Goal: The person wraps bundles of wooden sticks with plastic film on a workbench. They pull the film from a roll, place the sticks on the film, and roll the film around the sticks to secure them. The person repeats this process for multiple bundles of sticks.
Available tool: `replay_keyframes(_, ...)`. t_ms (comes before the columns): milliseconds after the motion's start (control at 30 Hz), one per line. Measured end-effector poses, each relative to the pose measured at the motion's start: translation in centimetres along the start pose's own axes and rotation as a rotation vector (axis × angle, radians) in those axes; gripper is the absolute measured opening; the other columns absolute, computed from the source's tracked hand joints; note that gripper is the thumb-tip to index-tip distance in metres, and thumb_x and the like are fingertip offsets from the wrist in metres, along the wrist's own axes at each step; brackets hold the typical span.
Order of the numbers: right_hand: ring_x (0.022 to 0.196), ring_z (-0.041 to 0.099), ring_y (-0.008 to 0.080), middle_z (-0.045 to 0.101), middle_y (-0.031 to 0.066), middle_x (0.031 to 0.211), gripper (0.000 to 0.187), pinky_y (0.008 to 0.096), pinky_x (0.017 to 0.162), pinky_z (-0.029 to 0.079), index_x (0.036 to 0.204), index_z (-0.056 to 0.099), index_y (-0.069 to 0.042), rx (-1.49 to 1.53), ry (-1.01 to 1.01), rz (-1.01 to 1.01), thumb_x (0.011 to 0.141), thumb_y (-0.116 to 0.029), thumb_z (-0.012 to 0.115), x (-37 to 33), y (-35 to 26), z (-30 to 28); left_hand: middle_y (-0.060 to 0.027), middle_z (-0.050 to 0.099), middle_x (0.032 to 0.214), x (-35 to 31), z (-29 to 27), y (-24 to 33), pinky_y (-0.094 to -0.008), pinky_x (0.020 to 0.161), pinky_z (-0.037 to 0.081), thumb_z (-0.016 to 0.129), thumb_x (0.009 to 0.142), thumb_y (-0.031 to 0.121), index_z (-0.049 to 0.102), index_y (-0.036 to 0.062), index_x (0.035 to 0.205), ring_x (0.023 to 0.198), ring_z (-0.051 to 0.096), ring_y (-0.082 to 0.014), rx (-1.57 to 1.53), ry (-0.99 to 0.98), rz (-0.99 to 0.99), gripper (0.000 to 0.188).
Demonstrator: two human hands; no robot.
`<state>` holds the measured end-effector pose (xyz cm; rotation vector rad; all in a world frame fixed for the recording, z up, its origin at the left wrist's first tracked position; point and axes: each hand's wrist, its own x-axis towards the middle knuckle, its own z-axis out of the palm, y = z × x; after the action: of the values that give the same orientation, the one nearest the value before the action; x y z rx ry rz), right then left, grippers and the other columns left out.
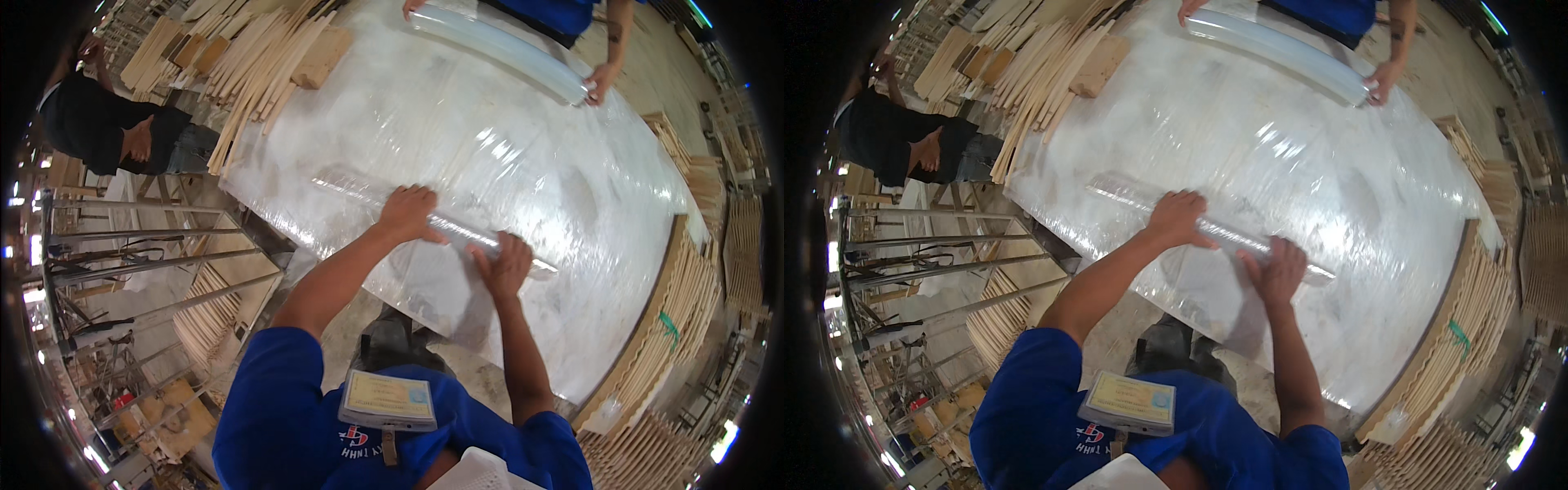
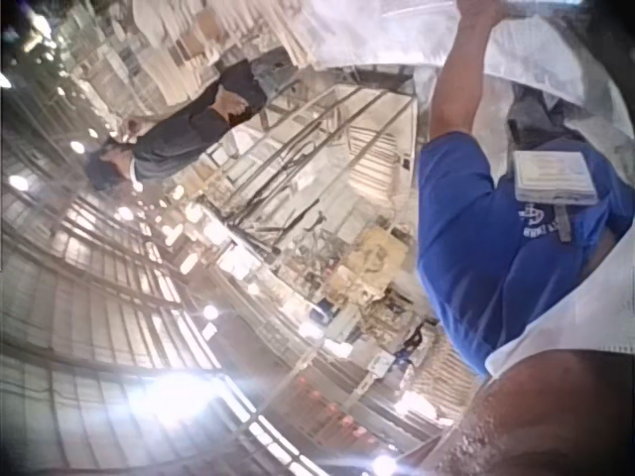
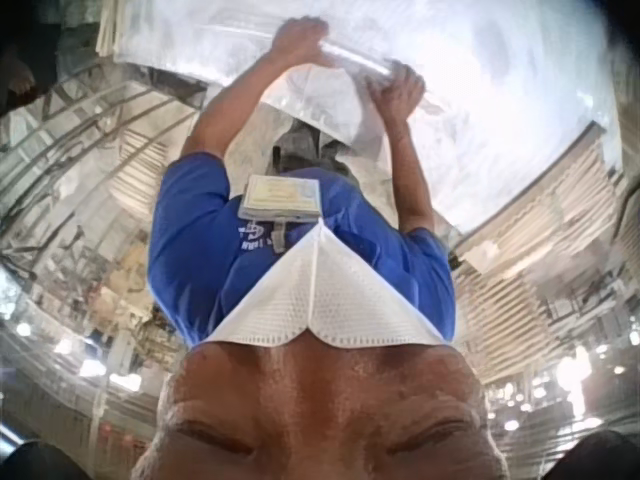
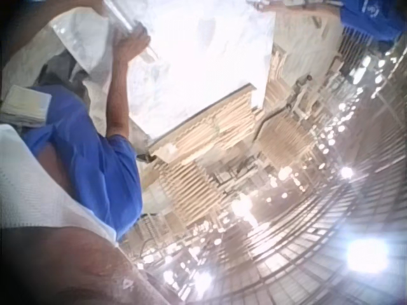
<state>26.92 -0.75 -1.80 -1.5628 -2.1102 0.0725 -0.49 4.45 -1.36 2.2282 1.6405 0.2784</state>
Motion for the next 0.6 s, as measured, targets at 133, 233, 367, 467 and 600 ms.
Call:
replay_keyframes(133, 0.150, 0.040, 0.0494, 0.045, 0.0266, 0.159, 0.089, 0.0665, 0.124, 0.028, 0.156, 0.048, -0.004, 0.111, -0.071, 0.033, 0.089, -0.051, 0.084, -8.1, -4.6, -0.9, -0.0140, 0.070, 0.108, -3.2, -1.3, -1.6, -0.0484, 0.100, 0.049, 0.095, 0.050, 0.074, 0.068, 0.0047, 0.112, 0.110, 0.066, -0.0353, -0.054, -0.118, -0.045, 0.097)
replay_keyframes(233, 0.162, 0.022, 0.0537, 0.027, 0.0298, 0.175, 0.104, 0.0694, 0.127, 0.020, 0.168, 0.033, -0.001, 0.206, -0.211, 0.078, 0.093, -0.058, 0.077, -9.5, -5.7, 0.3, -0.0144, 0.064, 0.117, -2.0, -1.5, -2.7, -0.0496, 0.103, 0.047, 0.097, 0.052, 0.071, 0.066, 0.0042, 0.114, 0.115, 0.062, -0.0356, -0.040, 0.095, -0.047, 0.096)
replay_keyframes(367, 0.162, 0.023, 0.0527, 0.028, 0.0302, 0.174, 0.105, 0.0701, 0.127, 0.019, 0.167, 0.033, 0.003, 0.075, 0.015, 0.110, 0.096, -0.064, 0.071, -1.0, -2.4, 3.6, -0.0114, 0.065, 0.123, 3.1, -1.0, -3.3, -0.0543, 0.106, 0.045, 0.092, 0.075, 0.059, 0.069, 0.0074, 0.112, 0.119, 0.060, -0.0366, -0.010, 0.322, -0.002, 0.067)
replay_keyframes(467, 0.161, 0.025, 0.0518, 0.031, 0.0309, 0.173, 0.102, 0.0701, 0.127, 0.019, 0.167, 0.037, -0.001, -0.031, 0.044, 0.183, 0.097, -0.068, 0.067, 9.1, 0.2, 4.7, -0.0111, 0.067, 0.129, 5.9, 1.3, -2.5, -0.0555, 0.111, 0.042, 0.092, 0.075, 0.059, 0.070, 0.0079, 0.123, 0.122, 0.061, -0.0363, 0.192, 0.556, 0.217, 0.073)
replay_keyframes(600, 0.156, 0.035, 0.0515, 0.042, 0.0319, 0.165, 0.095, 0.0653, 0.125, 0.028, 0.164, 0.042, -0.004, -0.125, 0.058, 0.252, 0.097, -0.066, 0.068, 15.5, 4.8, 4.7, -0.0107, 0.067, 0.135, 11.3, 1.2, 0.1, -0.0556, 0.117, 0.037, 0.085, 0.073, 0.071, 0.070, 0.0103, 0.130, 0.131, 0.058, -0.0323, 0.022, 0.376, 0.233, 0.085)
